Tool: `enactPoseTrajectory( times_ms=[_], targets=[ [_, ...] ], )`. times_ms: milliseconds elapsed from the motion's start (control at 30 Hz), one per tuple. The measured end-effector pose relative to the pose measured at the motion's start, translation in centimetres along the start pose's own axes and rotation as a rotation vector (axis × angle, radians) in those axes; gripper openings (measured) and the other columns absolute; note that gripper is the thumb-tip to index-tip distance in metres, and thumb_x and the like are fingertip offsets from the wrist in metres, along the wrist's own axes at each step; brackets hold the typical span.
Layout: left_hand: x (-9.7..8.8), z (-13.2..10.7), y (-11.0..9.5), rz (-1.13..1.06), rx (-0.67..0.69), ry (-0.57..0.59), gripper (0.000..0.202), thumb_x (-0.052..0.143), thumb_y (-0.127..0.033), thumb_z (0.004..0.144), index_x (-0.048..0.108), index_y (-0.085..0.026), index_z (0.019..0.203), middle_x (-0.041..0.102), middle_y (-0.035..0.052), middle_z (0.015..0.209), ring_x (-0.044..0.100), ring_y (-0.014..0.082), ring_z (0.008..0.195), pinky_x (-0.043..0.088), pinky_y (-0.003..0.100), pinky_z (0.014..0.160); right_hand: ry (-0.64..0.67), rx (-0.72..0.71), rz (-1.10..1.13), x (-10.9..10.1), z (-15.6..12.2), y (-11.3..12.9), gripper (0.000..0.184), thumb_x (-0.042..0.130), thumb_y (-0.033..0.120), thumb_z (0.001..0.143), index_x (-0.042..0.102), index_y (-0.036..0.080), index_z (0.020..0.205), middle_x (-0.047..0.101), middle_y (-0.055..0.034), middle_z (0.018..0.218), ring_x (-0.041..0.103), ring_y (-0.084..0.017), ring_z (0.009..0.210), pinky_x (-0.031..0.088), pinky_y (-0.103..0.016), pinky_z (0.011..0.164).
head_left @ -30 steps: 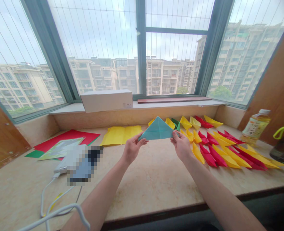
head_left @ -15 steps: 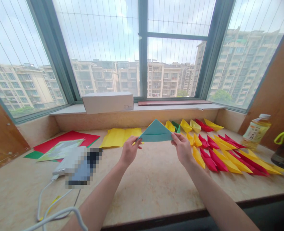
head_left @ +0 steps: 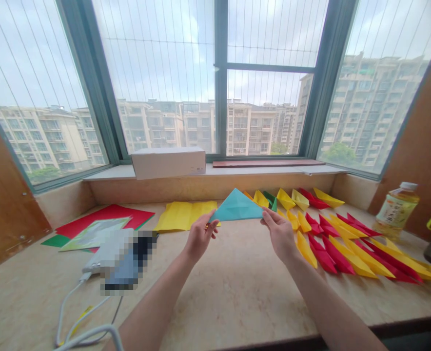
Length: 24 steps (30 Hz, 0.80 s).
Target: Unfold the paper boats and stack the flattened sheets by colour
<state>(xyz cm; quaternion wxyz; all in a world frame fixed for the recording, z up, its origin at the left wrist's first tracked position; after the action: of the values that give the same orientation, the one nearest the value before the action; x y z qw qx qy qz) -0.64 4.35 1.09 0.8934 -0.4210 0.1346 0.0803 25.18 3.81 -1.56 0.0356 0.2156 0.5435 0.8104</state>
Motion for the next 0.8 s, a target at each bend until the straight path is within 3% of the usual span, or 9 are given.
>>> enactPoseTrajectory(
  times_ms=[100,200,367,567,800],
  targets=[
    [0.2,0.1,0.5,0.01,-0.002,0.03,0.045,0.055,-0.04,0.091,0.06,-0.014,0.128,0.061,0.0053,0.089,0.061,0.0127,0.065,0.056,0.023,0.048,0.072,-0.008,-0.081,0.4,-0.4,0.3,0.058,0.077,0.049,0.074,0.069,0.016,0.121,0.074,-0.0065,0.091,0.066,-0.019,0.081,0.053,-0.037,0.082],
    [0.3,0.0,0.8,0.051,-0.008,0.013,0.041,0.048,-0.034,0.093,0.059,-0.014,0.127,0.06,0.0049,0.087,0.059,0.012,0.064,0.056,0.024,0.05,0.092,-0.038,-0.13,0.7,-0.8,0.6,0.061,0.076,0.048,0.074,0.067,0.015,0.124,0.074,-0.0067,0.089,0.066,-0.021,0.083,0.053,-0.04,0.085],
    [-0.1,-0.1,1.1,0.092,-0.072,-0.042,0.039,0.039,-0.032,0.095,0.061,-0.012,0.121,0.064,0.0047,0.081,0.06,0.0111,0.058,0.053,0.023,0.048,0.118,-0.171,-0.187,1.1,-1.1,0.5,0.05,0.075,0.043,0.075,0.071,0.016,0.117,0.073,-0.0088,0.098,0.067,-0.021,0.081,0.056,-0.04,0.081],
    [-0.1,-0.1,1.1,0.073,-0.214,-0.047,0.036,0.036,-0.032,0.093,0.06,-0.012,0.11,0.071,0.0087,0.089,0.065,0.0125,0.055,0.052,0.023,0.046,0.033,-0.226,-0.307,0.8,-1.3,0.5,0.039,0.069,0.038,0.079,0.073,0.015,0.111,0.074,-0.0089,0.089,0.068,-0.021,0.07,0.057,-0.04,0.073],
    [0.0,-0.3,1.4,0.172,-0.202,0.007,0.035,0.036,-0.038,0.095,0.062,-0.015,0.098,0.074,0.0089,0.091,0.066,0.0136,0.057,0.049,0.023,0.048,-0.043,-0.217,-0.264,0.6,-1.5,1.0,0.036,0.072,0.042,0.076,0.075,0.015,0.1,0.076,-0.0087,0.082,0.072,-0.023,0.071,0.058,-0.037,0.07]
  ],
)
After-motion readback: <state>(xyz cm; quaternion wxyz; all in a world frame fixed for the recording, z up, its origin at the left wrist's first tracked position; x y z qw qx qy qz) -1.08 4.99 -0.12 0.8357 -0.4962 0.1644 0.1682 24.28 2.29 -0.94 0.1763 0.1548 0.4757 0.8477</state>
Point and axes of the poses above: each hand's wrist, its own z-axis towards the middle knuckle, its own x-axis out of the palm, y = z × x, the point moved 3 cm from there along z, towards the middle knuckle
